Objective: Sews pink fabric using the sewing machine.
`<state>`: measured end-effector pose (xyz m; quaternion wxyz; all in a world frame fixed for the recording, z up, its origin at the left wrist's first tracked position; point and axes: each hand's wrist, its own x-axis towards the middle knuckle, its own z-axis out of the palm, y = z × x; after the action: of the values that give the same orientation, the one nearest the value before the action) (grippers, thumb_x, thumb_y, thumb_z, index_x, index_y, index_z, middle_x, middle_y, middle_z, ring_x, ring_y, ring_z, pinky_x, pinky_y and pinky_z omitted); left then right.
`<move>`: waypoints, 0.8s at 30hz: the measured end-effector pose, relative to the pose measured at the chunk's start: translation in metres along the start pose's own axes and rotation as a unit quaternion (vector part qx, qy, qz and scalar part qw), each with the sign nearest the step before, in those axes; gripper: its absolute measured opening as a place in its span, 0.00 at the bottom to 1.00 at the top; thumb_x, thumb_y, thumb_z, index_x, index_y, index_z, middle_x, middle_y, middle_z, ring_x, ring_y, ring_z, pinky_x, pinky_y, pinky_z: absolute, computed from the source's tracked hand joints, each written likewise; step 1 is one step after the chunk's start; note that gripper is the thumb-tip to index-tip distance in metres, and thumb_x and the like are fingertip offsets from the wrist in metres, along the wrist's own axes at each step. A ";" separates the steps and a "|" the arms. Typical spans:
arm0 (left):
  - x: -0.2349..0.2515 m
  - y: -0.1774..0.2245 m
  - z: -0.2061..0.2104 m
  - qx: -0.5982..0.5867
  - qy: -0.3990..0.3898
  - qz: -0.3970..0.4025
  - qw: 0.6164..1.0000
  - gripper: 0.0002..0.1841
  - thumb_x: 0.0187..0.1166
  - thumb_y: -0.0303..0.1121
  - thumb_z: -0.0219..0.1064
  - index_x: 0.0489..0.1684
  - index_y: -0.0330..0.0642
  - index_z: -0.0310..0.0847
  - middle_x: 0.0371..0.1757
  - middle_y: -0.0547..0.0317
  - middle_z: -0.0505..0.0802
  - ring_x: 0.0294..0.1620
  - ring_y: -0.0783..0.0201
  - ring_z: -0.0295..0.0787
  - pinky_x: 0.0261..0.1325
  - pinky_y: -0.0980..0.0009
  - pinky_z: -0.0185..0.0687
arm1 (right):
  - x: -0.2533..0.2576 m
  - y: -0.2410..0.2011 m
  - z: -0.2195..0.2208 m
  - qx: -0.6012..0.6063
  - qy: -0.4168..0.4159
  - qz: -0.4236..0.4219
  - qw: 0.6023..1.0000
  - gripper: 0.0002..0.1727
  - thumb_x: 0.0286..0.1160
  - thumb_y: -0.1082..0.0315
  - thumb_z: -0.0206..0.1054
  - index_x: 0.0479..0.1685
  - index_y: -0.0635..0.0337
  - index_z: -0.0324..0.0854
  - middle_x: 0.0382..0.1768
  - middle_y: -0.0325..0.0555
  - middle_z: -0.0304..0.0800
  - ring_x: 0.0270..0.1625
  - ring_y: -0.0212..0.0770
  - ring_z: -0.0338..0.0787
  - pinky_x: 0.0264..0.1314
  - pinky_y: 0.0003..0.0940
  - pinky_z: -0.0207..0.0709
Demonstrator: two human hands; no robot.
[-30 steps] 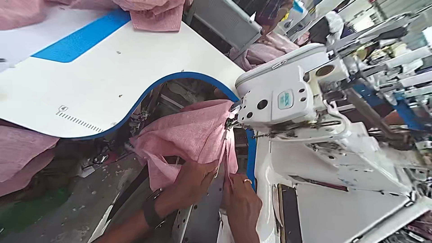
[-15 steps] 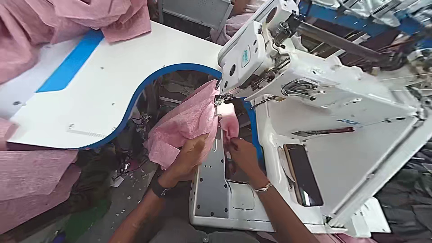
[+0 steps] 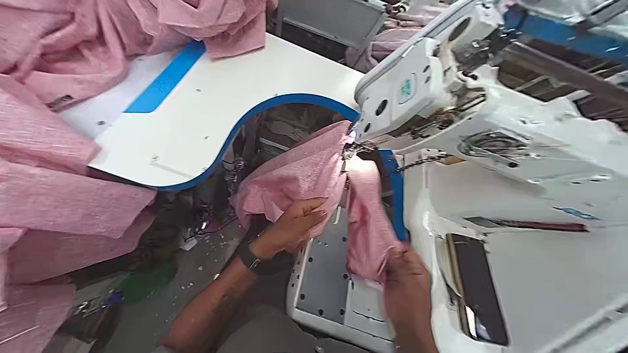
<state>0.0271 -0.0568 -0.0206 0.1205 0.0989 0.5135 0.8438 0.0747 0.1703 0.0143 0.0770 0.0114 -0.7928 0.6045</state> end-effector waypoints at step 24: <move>0.020 0.000 0.010 0.413 0.037 0.117 0.903 0.16 0.84 0.32 0.56 0.54 0.35 0.90 0.12 0.53 0.81 0.14 0.51 0.81 0.20 0.55 0.73 | 0.037 -0.110 0.048 -0.569 -0.399 0.023 0.718 0.20 0.79 0.61 0.64 0.27 0.70 0.86 0.22 0.61 0.88 0.29 0.64 0.92 0.29 0.61 0.79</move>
<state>0.0111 -0.0418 -0.0151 -0.0500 0.1681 0.8045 0.5675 0.0452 0.0975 0.1117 -0.2686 0.1873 -0.9447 -0.0200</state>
